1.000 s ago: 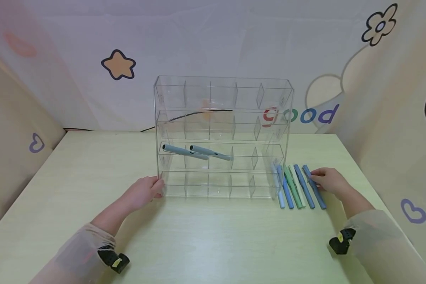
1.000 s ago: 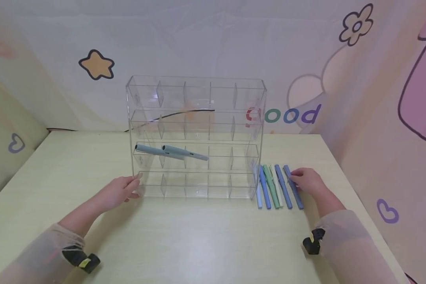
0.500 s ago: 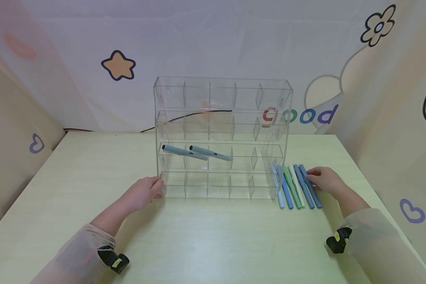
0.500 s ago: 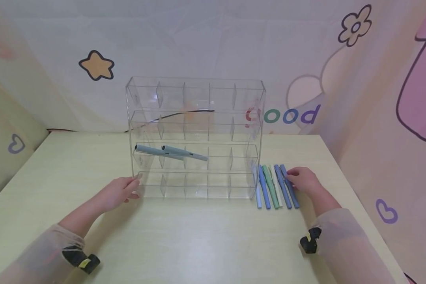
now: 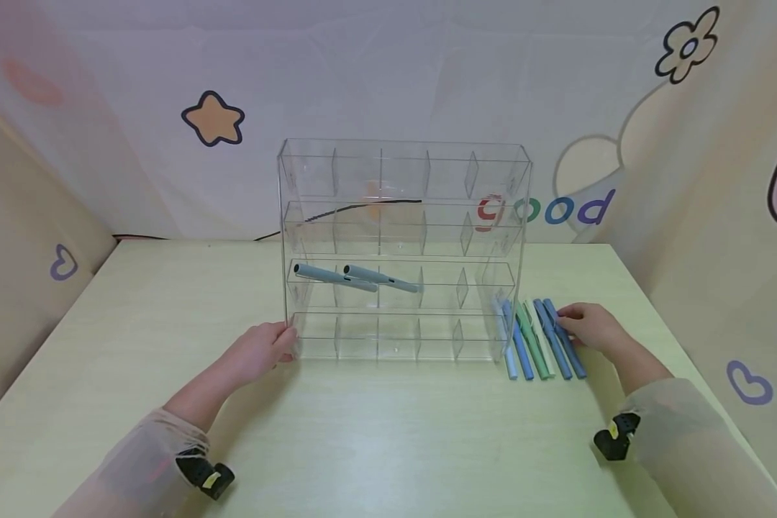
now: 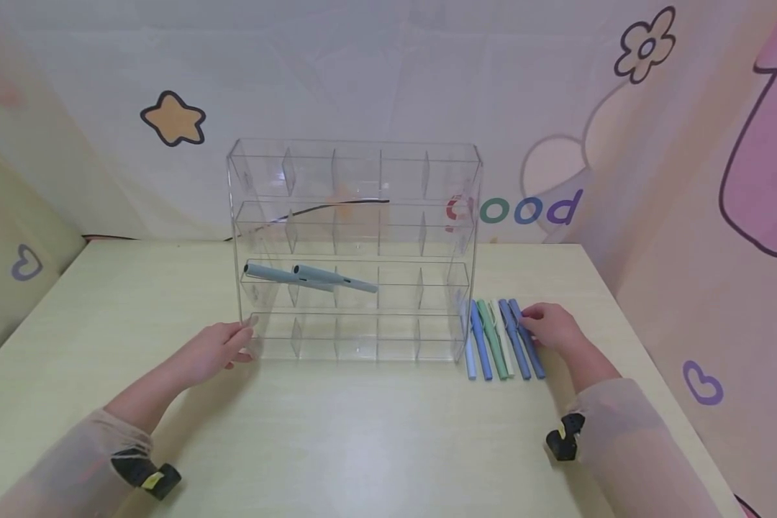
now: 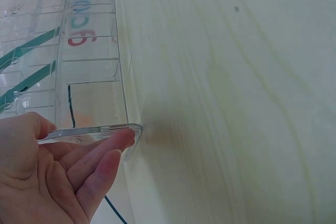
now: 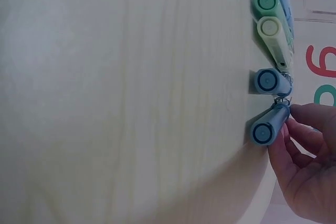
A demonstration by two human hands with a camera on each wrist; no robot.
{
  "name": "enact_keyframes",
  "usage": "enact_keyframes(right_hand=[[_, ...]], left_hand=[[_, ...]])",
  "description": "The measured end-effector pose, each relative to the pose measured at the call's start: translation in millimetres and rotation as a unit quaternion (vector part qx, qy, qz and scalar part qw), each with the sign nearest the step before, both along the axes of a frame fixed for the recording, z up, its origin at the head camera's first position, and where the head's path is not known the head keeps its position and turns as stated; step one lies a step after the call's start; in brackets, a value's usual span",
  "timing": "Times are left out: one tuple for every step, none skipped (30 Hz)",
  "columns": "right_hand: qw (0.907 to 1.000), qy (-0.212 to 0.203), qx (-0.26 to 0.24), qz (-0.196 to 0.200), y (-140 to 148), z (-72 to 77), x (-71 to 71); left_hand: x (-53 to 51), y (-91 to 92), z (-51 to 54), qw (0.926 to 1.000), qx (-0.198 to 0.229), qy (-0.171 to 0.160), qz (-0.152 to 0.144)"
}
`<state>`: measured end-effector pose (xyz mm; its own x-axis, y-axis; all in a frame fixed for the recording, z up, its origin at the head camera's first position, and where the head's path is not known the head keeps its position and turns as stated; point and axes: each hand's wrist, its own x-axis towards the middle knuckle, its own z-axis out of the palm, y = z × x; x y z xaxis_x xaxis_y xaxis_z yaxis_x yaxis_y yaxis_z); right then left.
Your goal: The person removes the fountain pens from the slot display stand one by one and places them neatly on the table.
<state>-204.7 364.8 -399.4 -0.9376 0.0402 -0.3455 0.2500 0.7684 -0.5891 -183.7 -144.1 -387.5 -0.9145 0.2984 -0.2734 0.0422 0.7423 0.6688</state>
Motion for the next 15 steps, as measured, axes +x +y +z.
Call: enact_keyframes(right_hand=[[1.0000,0.001,0.001,-0.001,0,-0.1,-0.1],[1.0000,0.001,0.003,-0.002,0,0.2,0.0],[1.0000,0.003,0.004,-0.003,0,0.4,0.2],[1.0000,0.004,0.007,-0.005,0,0.8,0.7],[0.9999,0.007,0.010,-0.007,0,1.2,1.2],[0.9998,0.010,0.013,-0.009,1,2.1,1.9],[0.9997,0.016,0.014,-0.010,2,2.4,3.1],[0.9996,0.022,0.014,-0.011,3,3.5,4.5],[0.9994,0.029,0.012,-0.011,4,4.6,5.8],[0.9992,0.036,0.010,-0.012,5,6.3,7.2],[0.9990,0.043,0.007,-0.009,6,8.0,8.0],[0.9987,0.050,0.005,-0.005,7,9.9,8.8],[0.9984,0.057,0.002,-0.001,8,11.6,9.4],[0.9981,0.062,0.004,0.003,8,13.3,9.8],[0.9976,0.068,0.006,0.008,8,14.9,10.2]], left_hand=[[0.0,0.0,0.1,1.0000,0.000,0.000,0.000],[-0.2,-0.1,-0.1,1.0000,0.001,0.000,0.000],[-0.4,0.0,-0.1,1.0000,0.001,0.000,0.001],[-0.4,0.0,-0.1,1.0000,0.001,0.000,0.000],[-0.7,0.0,-0.4,1.0000,0.002,0.000,0.000],[-0.8,0.0,-0.5,1.0000,0.002,0.000,0.000],[-0.7,0.3,-0.6,1.0000,0.002,-0.001,0.000],[-0.6,0.6,-0.5,1.0000,0.002,0.000,-0.001],[-0.3,0.8,-0.5,1.0000,0.003,0.001,-0.001],[0.0,1.0,-0.3,1.0000,0.003,0.001,-0.002],[0.4,1.1,0.0,1.0000,0.003,0.001,-0.002],[0.7,1.1,0.3,1.0000,0.003,0.001,-0.002],[1.0,1.0,0.4,1.0000,0.004,0.001,-0.001],[1.0,0.8,0.3,1.0000,0.004,0.000,-0.001],[0.8,0.5,0.1,1.0000,0.004,0.000,-0.001]])
